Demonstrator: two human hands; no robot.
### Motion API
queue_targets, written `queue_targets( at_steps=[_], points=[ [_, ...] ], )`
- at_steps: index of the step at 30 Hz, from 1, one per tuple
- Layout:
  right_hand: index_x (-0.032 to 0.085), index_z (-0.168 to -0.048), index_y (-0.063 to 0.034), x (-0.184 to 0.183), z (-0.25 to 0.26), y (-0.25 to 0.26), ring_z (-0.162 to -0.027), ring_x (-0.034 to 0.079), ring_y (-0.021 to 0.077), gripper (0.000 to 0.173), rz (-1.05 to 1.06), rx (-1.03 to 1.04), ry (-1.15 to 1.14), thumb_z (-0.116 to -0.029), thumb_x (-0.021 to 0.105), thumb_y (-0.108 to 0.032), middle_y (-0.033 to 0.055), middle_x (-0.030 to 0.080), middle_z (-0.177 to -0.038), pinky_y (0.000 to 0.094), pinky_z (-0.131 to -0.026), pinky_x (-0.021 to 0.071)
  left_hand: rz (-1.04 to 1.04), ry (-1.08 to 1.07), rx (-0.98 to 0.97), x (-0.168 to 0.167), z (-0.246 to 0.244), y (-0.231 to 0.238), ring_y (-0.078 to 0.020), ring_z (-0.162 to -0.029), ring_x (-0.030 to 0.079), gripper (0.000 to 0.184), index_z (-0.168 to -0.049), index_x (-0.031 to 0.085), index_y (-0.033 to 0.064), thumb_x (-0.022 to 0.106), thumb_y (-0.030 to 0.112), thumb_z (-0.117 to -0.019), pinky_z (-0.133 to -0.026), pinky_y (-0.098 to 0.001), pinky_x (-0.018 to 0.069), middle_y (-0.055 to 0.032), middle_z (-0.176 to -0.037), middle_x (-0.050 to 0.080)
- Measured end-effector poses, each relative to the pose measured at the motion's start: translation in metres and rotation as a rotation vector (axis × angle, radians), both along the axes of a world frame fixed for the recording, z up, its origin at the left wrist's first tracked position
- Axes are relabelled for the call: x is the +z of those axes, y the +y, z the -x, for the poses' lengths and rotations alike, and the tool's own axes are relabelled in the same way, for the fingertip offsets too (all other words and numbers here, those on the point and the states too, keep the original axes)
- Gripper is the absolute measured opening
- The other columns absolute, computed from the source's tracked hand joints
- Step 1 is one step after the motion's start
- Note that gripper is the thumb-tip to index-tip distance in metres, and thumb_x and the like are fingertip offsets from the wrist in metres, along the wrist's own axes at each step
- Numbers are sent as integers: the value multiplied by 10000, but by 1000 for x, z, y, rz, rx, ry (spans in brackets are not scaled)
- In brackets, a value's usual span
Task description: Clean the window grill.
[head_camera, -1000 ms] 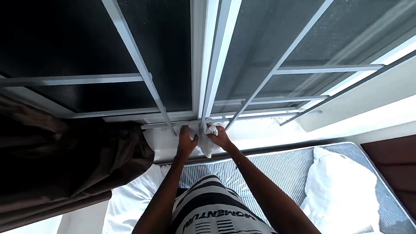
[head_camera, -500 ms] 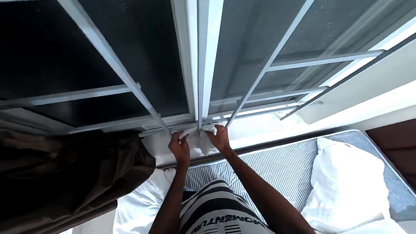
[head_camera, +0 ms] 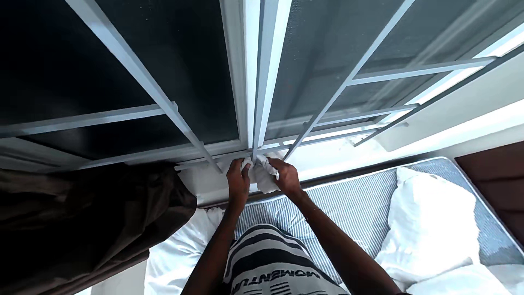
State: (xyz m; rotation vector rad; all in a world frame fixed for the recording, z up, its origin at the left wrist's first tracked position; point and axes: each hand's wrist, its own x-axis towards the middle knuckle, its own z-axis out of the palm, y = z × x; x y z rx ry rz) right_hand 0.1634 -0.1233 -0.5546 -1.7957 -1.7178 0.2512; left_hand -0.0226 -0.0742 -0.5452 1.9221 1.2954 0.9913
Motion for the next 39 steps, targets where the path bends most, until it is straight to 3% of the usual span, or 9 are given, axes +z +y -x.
queue_targets(
  at_steps=[3, 6, 11, 15, 22, 25, 28, 32, 39],
  points=[
    [689, -1281, -7, 8, 34, 11, -1011, 721, 351, 522, 55, -48, 85, -768, 777, 34, 176, 704, -1232, 578, -820, 594, -14, 152, -56, -1, 27, 10, -360, -999, 675, 227, -1206, 696, 21, 652, 66, -988, -876, -529, 572, -206, -1154, 653],
    [623, -1357, 19, 19, 49, 16, -994, 721, 364, 572, 147, -61, 52, -807, 773, -12, 200, 685, -1261, 555, -824, 594, -34, 204, -30, -5, 34, 15, -314, -908, 675, 204, -1140, 738, 25, 683, 8, -944, -825, -493, 586, -174, -1037, 658],
    [567, -1467, -123, 7, 16, 8, -1084, 703, 332, 722, 265, 64, -26, -794, 773, 40, 90, 587, -1464, 554, -820, 606, -73, 122, 43, -25, 14, 13, -279, -941, 671, 226, -1189, 721, 22, 641, 87, -987, -851, -465, 589, -163, -1070, 652],
    [643, -1396, -158, -12, 5, 17, -934, 705, 363, 658, 292, -17, 75, -786, 751, 65, 141, 573, -1404, 577, -720, 608, -52, 113, -49, -24, -11, 7, -288, -1027, 665, 333, -1329, 628, -23, 570, 106, -1028, -896, -445, 587, -191, -1214, 615],
    [671, -1353, -110, -16, 12, 20, -923, 686, 347, 661, 99, -3, 90, -728, 783, 74, 180, 611, -1255, 546, -682, 594, 48, 366, -150, 7, 33, 17, -342, -1026, 666, 342, -1320, 671, 58, 593, 29, -988, -872, -510, 583, -193, -1254, 605],
    [712, -1250, -41, -4, 31, 22, -969, 698, 311, 524, -49, -40, 177, -742, 760, 78, 160, 685, -1176, 535, -784, 592, -13, 329, -144, -9, 56, 16, -295, -914, 663, 300, -1274, 703, 62, 629, 44, -983, -821, -470, 589, -161, -1080, 636],
    [737, -1185, -35, -2, 36, 22, -895, 707, 267, 425, -140, -103, 259, -770, 731, 55, 126, 719, -1058, 495, -761, 593, -56, 292, -112, -19, 57, 13, -253, -851, 661, 253, -1224, 720, 45, 639, 63, -985, -797, -436, 594, -135, -1005, 642],
    [745, -1122, -47, 6, 13, -1, -842, 705, 221, 321, -152, -73, 266, -807, 710, 3, 93, 723, -986, 452, -738, 597, -28, 241, -74, -7, 42, 15, -191, -796, 669, 281, -1241, 718, 86, 654, 241, -1015, -719, -385, 605, -92, -1052, 661],
    [767, -952, -77, 65, 16, -44, -753, 674, 59, 148, -367, -130, 445, -828, 688, -95, -17, 719, -858, 267, -671, 589, 68, 76, -118, -5, 15, 4, -182, -885, 689, 419, -1458, 535, 125, 587, 198, -1049, -768, -384, 607, -69, -1214, 671]
  ],
)
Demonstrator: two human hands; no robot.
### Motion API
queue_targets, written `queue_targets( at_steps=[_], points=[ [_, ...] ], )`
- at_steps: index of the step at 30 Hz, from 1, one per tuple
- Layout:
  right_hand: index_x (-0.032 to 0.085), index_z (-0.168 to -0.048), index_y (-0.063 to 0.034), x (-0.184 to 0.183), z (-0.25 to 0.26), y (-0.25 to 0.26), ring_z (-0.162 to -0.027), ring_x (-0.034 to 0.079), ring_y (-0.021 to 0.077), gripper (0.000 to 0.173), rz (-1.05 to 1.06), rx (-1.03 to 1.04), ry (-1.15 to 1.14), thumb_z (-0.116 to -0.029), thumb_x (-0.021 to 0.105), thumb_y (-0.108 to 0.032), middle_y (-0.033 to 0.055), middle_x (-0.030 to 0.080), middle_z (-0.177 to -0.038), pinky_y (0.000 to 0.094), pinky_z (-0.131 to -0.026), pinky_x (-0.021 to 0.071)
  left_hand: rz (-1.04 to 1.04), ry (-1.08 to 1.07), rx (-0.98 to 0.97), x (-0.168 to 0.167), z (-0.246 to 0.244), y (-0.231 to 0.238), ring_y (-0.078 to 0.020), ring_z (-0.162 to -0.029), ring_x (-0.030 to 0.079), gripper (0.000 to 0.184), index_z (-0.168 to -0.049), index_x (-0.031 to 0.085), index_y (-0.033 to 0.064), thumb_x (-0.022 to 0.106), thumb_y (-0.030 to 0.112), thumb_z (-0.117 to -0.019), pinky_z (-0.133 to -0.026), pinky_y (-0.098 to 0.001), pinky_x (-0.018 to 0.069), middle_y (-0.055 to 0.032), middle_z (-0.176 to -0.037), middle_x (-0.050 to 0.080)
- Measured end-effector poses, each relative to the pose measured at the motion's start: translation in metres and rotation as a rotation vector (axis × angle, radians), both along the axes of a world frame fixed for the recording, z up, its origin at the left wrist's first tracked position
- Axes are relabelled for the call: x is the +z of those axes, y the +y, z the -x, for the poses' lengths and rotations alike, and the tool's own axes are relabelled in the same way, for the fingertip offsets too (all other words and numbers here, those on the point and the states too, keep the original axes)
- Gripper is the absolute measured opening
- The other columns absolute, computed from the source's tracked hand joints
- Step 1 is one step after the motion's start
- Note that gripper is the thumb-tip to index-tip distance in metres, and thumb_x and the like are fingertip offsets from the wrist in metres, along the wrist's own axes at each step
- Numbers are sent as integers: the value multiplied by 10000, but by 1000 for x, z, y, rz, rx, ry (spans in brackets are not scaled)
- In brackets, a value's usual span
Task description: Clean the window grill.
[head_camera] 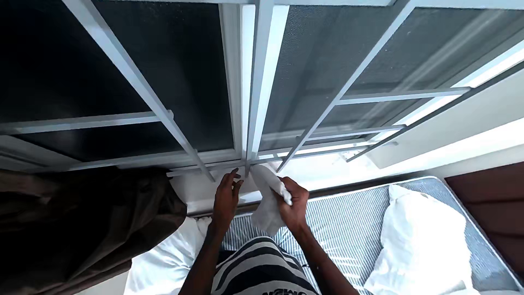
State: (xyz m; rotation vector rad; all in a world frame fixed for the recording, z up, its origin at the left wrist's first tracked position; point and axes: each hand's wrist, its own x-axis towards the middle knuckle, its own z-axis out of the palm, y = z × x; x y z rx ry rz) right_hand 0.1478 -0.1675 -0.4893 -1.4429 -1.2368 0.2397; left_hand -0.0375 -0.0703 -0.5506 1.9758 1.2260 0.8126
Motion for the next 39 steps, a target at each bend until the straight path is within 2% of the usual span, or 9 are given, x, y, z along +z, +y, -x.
queue_targets(
  at_steps=[8, 14, 18, 22, 24, 27, 32, 37, 39],
  points=[
    [765, -918, -119, 99, 4, -4, -645, 683, 152, 41, 6, -168, 373, -892, 787, -143, 24, 722, -761, 317, -550, 579, -217, -348, -201, 92, -11, -26, -160, -1091, 686, 537, -1510, 452, 75, 477, 390, -1076, -934, -379, 595, -35, -1254, 695],
    [729, -1170, -53, 130, 50, -7, -768, 716, 35, 429, 55, 72, 67, -908, 770, -390, -26, 760, -888, 269, -698, 636, 440, -901, -386, 147, -10, -17, -82, -1107, 684, 837, -1342, 648, 178, 377, 827, -889, -983, -320, 560, 14, -1189, 735],
    [585, -1399, 40, 141, 46, -7, -935, 736, 82, 767, -86, 299, 30, -1016, 492, -618, 88, 761, -1093, 328, -797, 645, 319, -1049, -555, 183, -10, -3, 9, -1053, 685, 454, -1276, 702, 291, 531, 593, -983, -949, -233, 561, 109, -1141, 747],
    [683, -1291, 7, 161, 31, -7, -1150, 705, 158, 834, -277, 430, 206, -1072, 163, -607, 125, 736, -1240, 347, -945, 607, 127, -1079, -830, 229, -9, 2, 83, -1107, 635, 355, -1353, 657, 294, 532, 411, -1042, -978, -150, 507, 164, -1221, 715],
    [714, -1194, 23, 169, 26, 2, -1098, 730, 254, 593, -405, 426, 191, -1131, 309, -405, 170, 738, -1198, 412, -875, 650, 104, -1145, -957, 254, -6, -1, 70, -1162, 620, 394, -1387, 635, 264, 512, 418, -1045, -1012, -155, 490, 143, -1271, 702],
    [718, -1107, -68, 189, 31, 17, -930, 733, 148, 201, -547, 153, 34, -981, 695, -224, 58, 729, -1057, 312, -750, 664, 33, -1032, -1039, 295, -8, 6, 24, -1213, 592, 602, -1517, 486, 232, 615, 481, -984, -1039, -188, 482, 104, -1376, 632],
    [688, -902, -60, 207, 48, 31, -827, 699, 49, 223, -532, -237, -213, -833, 750, -263, 62, 718, -818, 221, -791, 575, -238, -640, -1085, 369, -40, 13, -204, -1187, 646, 846, -1594, 277, 6, 689, 223, -888, -1016, -390, 560, -115, -1366, 640],
    [469, -1359, -133, 249, 40, 61, -1143, 604, 12, 583, -797, -323, -140, -925, 723, -428, 1, 620, -1196, 247, -1017, 509, -635, -563, -876, 419, -52, 3, -89, -965, 691, 424, -1418, 565, -26, 577, 117, -1019, -859, -275, 602, -93, -1149, 725],
    [435, -1347, -213, 275, 31, 74, -1163, 556, 39, 631, -952, -368, -152, -853, 794, -371, -41, 553, -1232, 260, -1015, 474, -764, -611, -689, 442, -47, -3, -57, -836, 682, 338, -1341, 632, -3, 590, 65, -1013, -740, -227, 602, -41, -1012, 730]
  ],
)
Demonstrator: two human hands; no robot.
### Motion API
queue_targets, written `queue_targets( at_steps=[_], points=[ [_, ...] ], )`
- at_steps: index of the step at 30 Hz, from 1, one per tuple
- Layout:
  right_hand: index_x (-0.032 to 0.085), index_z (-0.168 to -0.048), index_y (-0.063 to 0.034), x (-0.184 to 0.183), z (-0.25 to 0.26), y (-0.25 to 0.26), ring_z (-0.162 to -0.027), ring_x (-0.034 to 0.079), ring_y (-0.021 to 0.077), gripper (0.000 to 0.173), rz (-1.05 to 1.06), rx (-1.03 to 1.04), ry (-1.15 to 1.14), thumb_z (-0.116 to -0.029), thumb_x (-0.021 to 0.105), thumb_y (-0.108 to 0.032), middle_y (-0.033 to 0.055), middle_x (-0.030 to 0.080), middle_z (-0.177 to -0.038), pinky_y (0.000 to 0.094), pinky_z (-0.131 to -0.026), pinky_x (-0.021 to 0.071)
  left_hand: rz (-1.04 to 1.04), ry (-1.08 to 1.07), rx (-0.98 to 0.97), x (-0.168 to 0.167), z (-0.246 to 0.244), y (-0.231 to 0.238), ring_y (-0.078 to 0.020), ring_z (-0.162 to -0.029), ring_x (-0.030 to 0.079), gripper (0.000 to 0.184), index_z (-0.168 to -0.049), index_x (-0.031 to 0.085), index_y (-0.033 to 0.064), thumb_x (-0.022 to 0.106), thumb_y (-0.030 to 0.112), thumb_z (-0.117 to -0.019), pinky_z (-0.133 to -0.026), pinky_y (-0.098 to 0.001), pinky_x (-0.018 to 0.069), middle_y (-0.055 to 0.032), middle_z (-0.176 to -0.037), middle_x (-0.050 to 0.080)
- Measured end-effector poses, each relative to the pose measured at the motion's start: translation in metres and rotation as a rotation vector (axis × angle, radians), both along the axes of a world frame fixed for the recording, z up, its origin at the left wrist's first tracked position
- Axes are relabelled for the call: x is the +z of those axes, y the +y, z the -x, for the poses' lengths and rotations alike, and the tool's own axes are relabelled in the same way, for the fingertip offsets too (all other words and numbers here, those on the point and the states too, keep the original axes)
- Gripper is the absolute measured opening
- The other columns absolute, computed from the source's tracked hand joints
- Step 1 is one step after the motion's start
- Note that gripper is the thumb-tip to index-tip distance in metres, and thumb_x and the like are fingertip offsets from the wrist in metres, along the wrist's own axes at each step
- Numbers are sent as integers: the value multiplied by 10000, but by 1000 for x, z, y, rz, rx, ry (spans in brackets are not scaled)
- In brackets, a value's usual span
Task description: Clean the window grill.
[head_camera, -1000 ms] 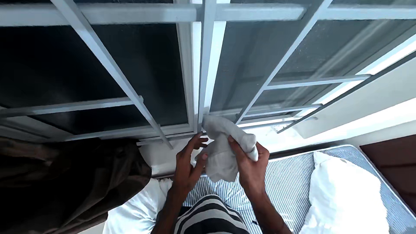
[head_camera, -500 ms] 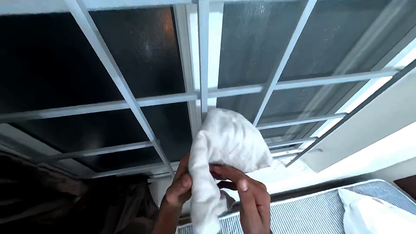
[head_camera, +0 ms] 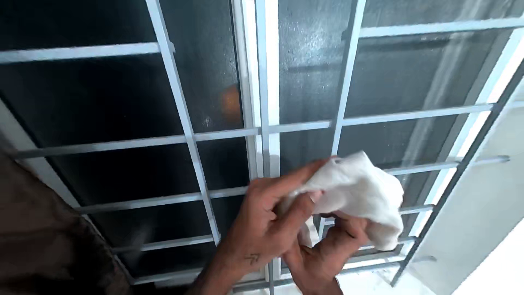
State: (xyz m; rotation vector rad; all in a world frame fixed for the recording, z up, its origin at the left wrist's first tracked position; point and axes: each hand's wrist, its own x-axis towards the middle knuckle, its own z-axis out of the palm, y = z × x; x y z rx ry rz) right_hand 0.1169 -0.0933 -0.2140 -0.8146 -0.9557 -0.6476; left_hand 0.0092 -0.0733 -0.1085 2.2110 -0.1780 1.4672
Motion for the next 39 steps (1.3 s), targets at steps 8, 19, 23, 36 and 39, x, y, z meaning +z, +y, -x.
queue_targets(
  at_steps=[8, 19, 23, 36, 39],
  points=[
    [342, -1537, -16, 68, 8, 49, -1542, 254, 341, 655, 141, -76, -230, -982, 557, -289, 230, 280, -1632, 547, -1240, 296, -189, -185, 521, 42, 19, 19, -64, -871, 710, 338, -1368, 609, 47, 583, 86, -1033, -744, -238, 622, -28, -1069, 733],
    [391, -1513, 49, 159, 31, 73, -1147, 648, 318, 621, 367, -412, -220, -1056, 539, -345, 211, 601, -1275, 432, -897, 581, -325, -97, 743, 132, 43, 59, -79, -973, 718, 390, -1465, 459, 90, 455, 89, -1075, -836, -283, 611, -10, -1254, 710],
    [527, -1367, 40, 174, 29, 78, -933, 701, 276, 453, 357, -358, -168, -1025, 575, -253, 159, 661, -1096, 412, -712, 598, -480, -119, 783, 166, 44, 56, -87, -1012, 713, 385, -1435, 490, 58, 476, 124, -1056, -885, -292, 614, -37, -1261, 694],
    [489, -1203, -55, 261, 20, 64, -685, 661, 305, 418, 340, 15, -172, -1095, 391, -447, 125, 603, -809, 488, -556, 551, -600, -225, 1260, 247, 100, 72, -360, -1111, 624, 462, -1405, 464, 30, 461, 350, -1072, -871, -519, 557, -220, -1345, 516],
    [529, -1235, -42, 221, 29, 74, -759, 698, 287, 384, 412, -80, -80, -1081, 446, -383, 108, 658, -859, 486, -635, 585, -546, -147, 1230, 243, 106, 93, -326, -1003, 655, 597, -1473, 374, 51, 457, 460, -1046, -803, -503, 573, -203, -1286, 547]
  ],
)
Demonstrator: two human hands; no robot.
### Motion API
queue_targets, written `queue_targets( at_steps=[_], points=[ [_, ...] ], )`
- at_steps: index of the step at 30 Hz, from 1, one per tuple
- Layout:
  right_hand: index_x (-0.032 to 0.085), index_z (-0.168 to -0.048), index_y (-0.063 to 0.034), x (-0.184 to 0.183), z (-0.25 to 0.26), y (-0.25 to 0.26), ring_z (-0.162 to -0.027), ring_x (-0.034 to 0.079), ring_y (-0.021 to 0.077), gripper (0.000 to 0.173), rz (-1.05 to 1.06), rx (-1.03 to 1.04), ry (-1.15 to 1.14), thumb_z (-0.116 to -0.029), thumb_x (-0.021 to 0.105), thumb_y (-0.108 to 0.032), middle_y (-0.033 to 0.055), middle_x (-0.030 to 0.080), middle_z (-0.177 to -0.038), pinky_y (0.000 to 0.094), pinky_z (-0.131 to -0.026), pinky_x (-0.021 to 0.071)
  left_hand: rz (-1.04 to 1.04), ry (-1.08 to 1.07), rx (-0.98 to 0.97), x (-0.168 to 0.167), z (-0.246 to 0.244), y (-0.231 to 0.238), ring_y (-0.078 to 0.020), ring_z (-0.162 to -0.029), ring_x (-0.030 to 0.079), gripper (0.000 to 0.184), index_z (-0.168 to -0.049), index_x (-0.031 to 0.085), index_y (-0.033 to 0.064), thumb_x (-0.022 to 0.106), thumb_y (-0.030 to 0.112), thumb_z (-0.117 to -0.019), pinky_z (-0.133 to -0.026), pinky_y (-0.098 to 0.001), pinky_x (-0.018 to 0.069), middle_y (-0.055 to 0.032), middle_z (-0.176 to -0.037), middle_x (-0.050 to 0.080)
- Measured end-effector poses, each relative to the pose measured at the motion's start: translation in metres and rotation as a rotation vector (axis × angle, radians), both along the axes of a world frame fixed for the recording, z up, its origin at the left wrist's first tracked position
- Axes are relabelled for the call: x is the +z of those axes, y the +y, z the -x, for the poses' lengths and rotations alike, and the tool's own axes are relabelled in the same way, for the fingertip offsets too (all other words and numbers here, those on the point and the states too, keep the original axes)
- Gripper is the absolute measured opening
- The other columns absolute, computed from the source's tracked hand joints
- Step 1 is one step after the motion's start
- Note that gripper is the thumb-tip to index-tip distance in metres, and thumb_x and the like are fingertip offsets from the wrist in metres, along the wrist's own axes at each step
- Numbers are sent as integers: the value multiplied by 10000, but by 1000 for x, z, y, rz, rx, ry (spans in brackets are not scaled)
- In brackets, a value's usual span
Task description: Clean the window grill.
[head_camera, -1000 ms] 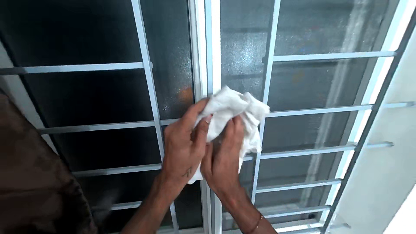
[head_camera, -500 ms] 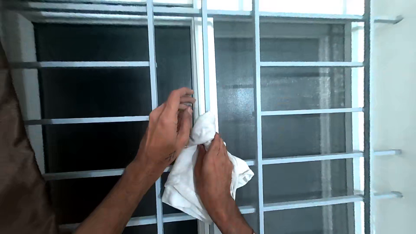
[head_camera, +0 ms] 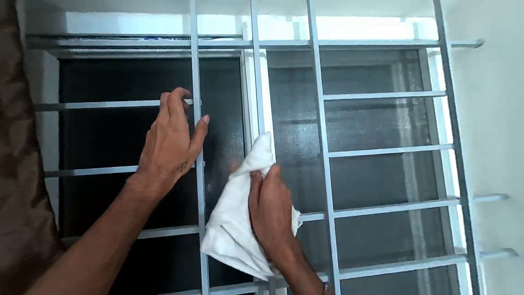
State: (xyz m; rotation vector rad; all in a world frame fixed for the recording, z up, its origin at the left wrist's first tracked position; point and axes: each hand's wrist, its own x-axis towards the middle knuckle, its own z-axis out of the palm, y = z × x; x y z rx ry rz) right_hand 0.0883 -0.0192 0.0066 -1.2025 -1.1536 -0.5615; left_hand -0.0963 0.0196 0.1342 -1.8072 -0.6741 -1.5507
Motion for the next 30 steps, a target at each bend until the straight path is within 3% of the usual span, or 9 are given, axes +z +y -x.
queue_targets(
  at_steps=[4, 7, 11, 13, 16, 18, 20, 26, 30],
  points=[
    [500, -1246, -8, 21, 1, -7, -765, 692, 323, 407, 4, 41, -34, -1094, 418, -376, 153, 642, -875, 500, -630, 578, 118, -17, 18, -11, -6, 12, -372, -770, 669, 615, -1552, 273, 89, 441, 432, -1070, -647, -591, 548, -191, -1042, 635],
    [490, -1247, 9, 94, 1, -9, -915, 687, 369, 421, -34, -4, -109, -1104, 388, -373, 212, 621, -1015, 514, -724, 577, 115, -50, 79, -9, -11, 8, -365, -648, 648, 532, -1527, 313, 65, 441, 317, -1076, -554, -584, 519, -158, -837, 651],
    [525, -1258, 10, 183, 5, -5, -974, 703, 355, 431, -6, -22, -29, -1098, 406, -372, 201, 675, -1055, 524, -801, 565, 95, -103, 96, 10, -11, -4, -388, -784, 662, 445, -1414, 439, 56, 558, 284, -1051, -651, -612, 534, -175, -965, 649],
    [527, -1248, 6, 182, 2, -4, -938, 711, 351, 444, -11, -32, -40, -1100, 390, -389, 189, 683, -1019, 527, -779, 571, -46, -84, 179, 30, -8, 0, -410, -925, 660, 462, -1332, 507, 19, 542, 370, -1034, -736, -597, 539, -206, -1089, 635],
    [509, -1224, -11, 132, -2, -3, -814, 706, 347, 421, -67, -72, -111, -1100, 382, -393, 174, 653, -936, 503, -657, 578, -138, -61, 280, 58, -6, 6, -468, -1166, 549, 574, -1250, 584, -4, 488, 494, -981, -899, -618, 449, -253, -1219, 574],
    [428, -1280, -37, 98, -7, -8, -768, 680, 357, 427, -83, -32, -177, -1109, 355, -421, 177, 604, -905, 490, -588, 558, -19, -49, 268, 69, -9, 8, -458, -1176, 570, 591, -1221, 608, -25, 473, 511, -1014, -921, -629, 465, -254, -1216, 595],
    [406, -1328, -28, 101, -8, -8, -776, 688, 360, 444, -62, -36, -180, -1110, 344, -411, 185, 611, -935, 495, -588, 561, 117, -76, 257, 71, -18, 6, -452, -1107, 626, 532, -1111, 631, -43, 427, 447, -1073, -861, -644, 501, -255, -1140, 633],
    [530, -1268, 2, 211, -10, -2, -948, 713, 354, 463, 7, 3, -100, -1076, 370, -388, 172, 706, -963, 563, -782, 552, 280, -215, 364, 64, -41, -11, -513, -993, 667, 478, -1040, 620, -81, 374, 324, -1105, -754, -648, 519, -317, -995, 665],
    [609, -1174, -77, 238, -20, 8, -990, 697, 313, 452, -79, 157, -42, -1055, 409, -465, 128, 711, -980, 589, -813, 521, 247, -159, 319, 61, -35, -11, -511, -955, 669, 435, -1038, 600, -74, 427, 321, -1100, -748, -641, 530, -308, -960, 653]
  ],
)
